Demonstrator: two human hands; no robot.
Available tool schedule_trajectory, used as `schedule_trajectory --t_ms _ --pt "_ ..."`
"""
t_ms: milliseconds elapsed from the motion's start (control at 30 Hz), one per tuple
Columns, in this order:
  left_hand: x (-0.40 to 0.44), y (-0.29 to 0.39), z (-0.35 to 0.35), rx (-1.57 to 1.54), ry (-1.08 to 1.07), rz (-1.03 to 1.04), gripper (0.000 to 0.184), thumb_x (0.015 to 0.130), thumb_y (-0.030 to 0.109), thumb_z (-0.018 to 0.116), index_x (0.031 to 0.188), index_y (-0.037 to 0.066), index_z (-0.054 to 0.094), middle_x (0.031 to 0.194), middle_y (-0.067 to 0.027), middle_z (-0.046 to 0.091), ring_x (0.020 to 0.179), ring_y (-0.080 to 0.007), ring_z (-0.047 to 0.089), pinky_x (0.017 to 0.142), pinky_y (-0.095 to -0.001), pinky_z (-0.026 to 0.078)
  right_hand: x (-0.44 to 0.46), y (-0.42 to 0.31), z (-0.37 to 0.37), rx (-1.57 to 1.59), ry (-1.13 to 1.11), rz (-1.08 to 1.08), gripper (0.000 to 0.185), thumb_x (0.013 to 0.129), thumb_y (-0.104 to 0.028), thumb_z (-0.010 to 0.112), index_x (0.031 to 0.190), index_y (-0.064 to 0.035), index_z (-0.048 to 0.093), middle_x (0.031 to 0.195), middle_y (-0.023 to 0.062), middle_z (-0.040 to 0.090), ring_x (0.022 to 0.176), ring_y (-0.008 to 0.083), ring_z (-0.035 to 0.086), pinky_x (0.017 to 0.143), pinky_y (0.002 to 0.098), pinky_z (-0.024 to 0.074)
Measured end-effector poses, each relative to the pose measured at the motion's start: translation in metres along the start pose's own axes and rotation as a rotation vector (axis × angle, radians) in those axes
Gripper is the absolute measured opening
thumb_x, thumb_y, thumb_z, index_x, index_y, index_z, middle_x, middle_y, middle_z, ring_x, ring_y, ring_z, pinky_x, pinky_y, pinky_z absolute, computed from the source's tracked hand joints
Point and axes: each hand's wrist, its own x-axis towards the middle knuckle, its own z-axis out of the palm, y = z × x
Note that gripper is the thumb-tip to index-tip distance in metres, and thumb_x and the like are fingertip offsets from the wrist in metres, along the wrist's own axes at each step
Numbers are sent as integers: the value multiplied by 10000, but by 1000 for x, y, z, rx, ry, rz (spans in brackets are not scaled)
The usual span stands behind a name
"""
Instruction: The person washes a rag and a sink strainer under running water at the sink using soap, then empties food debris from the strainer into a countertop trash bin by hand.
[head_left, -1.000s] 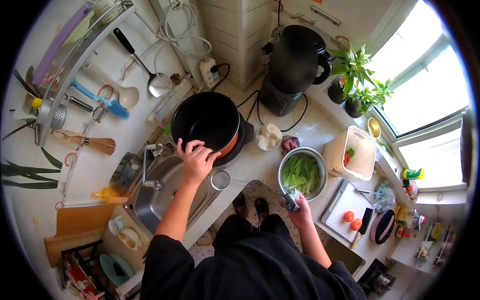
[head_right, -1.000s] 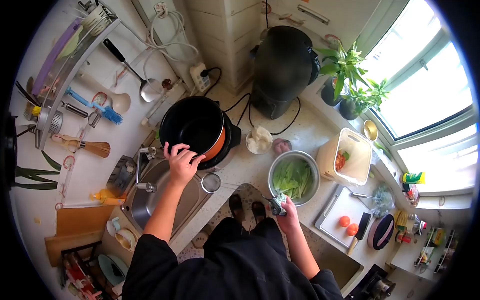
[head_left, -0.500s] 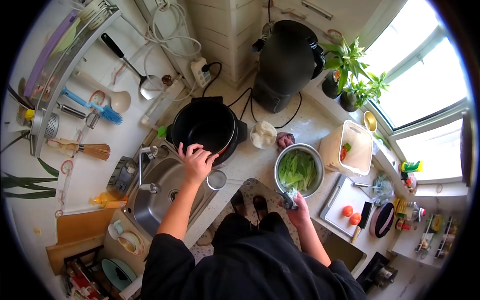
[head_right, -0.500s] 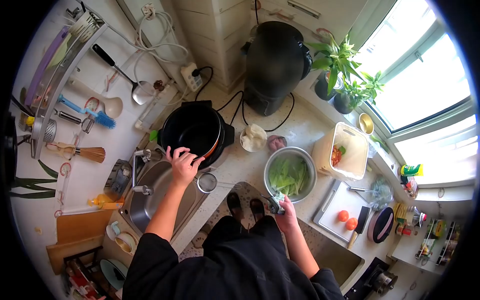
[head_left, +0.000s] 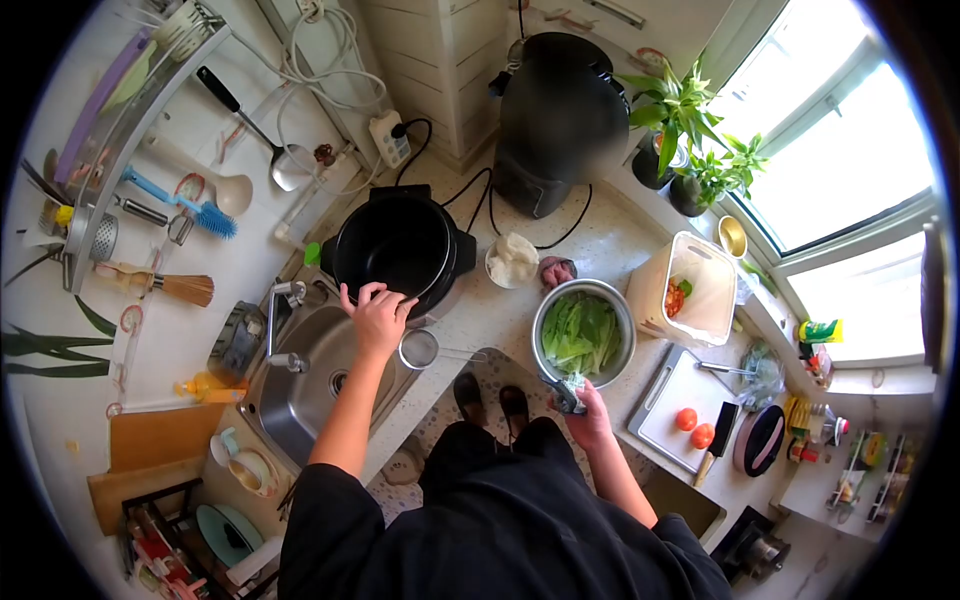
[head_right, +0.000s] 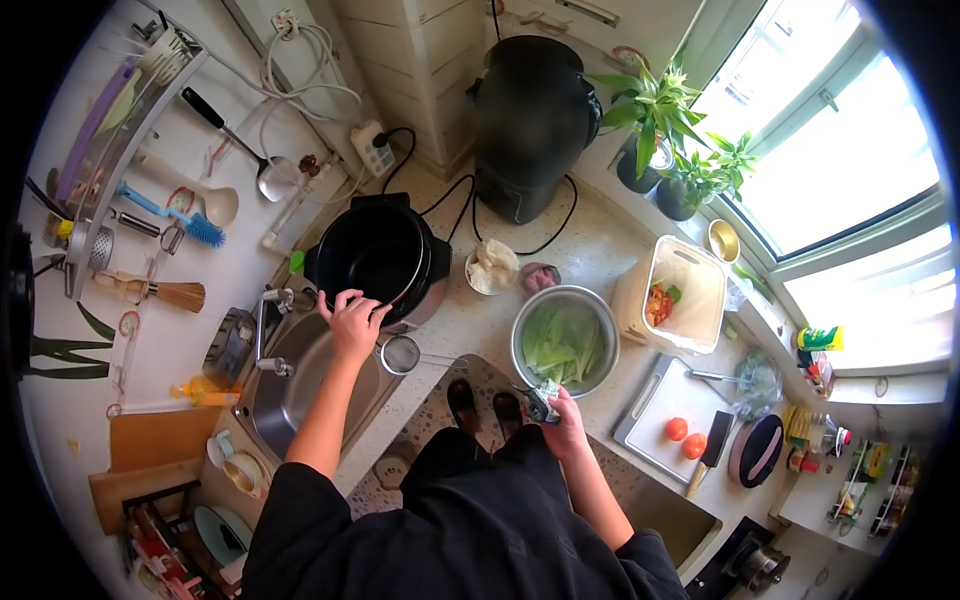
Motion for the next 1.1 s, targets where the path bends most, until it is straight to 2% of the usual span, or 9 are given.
schedule_trajectory --t_ms 233,267,367,400,500,833,900,967,1100 --pt "-10 14 -8 49 -46 -82 250 894 385 700 856 143 749 895 -16 737 1076 -247 612 1134 -666 174 -7 -11 -10 -2 -11 48 435 880 -219 623 1254 -19 527 1131 110 649 1023 247 647 925 441 533" --pt "-12 16 -12 65 -188 -142 280 895 411 690 982 150 745 1014 -30 735 1176 -257 584 1143 -691 142 -6 -12 -11 2 -15 59 429 882 -209 619 1254 -18 526 1131 112 649 1028 249 645 926 442 533" --pt "-24 28 -13 124 -181 -182 400 880 425 690 1187 170 697 1224 -21 690 1331 -267 498 1140 -738 111 -7 -17 -15 9 -44 101 408 888 -182 606 1252 -14 525 1127 118 649 1037 255 640 932 447 530" --pt "-28 33 -18 149 -246 -227 524 869 414 689 1338 191 617 1404 -37 590 1432 -282 402 1145 -750 87 -6 -19 -16 1 -51 115 402 890 -178 602 1249 -13 525 1126 121 649 1033 259 641 933 448 529" --pt "-47 51 -31 168 -116 -249 531 874 389 680 1364 200 602 1471 -56 533 1451 -288 375 1142 -753 99 -3 -23 -19 -29 -97 157 389 894 -170 592 1241 -11 524 1119 133 647 1018 273 644 936 454 526" --pt "-240 122 -80 -65 -40 -688 393 880 277 706 1265 203 672 1402 -51 572 1301 -296 521 1151 -699 189 22 13 38 -179 -425 436 348 912 -184 548 1209 -4 539 1058 149 652 982 301 648 915 446 518" --pt "-283 132 -89 -130 -31 -822 350 878 263 710 1219 183 691 1294 -51 651 1239 -299 573 1126 -698 237 33 34 57 -255 -527 496 352 898 -207 565 1191 -12 549 1050 138 649 976 294 645 912 454 517" --pt "-335 154 -114 -106 -32 -907 325 876 238 709 1185 136 703 1220 -82 688 1156 -320 620 1091 -627 338 19 56 73 -354 -588 568 371 869 -251 606 1162 -27 562 1042 115 641 967 280 637 915 480 517" --pt "-437 189 -145 -135 171 -1090 301 867 193 710 1148 85 710 1146 -127 709 1061 -346 656 971 -480 474 -6 106 98 -420 -751 741 353 902 -191 548 1197 4 554 1051 141 655 985 300 649 912 440 516"
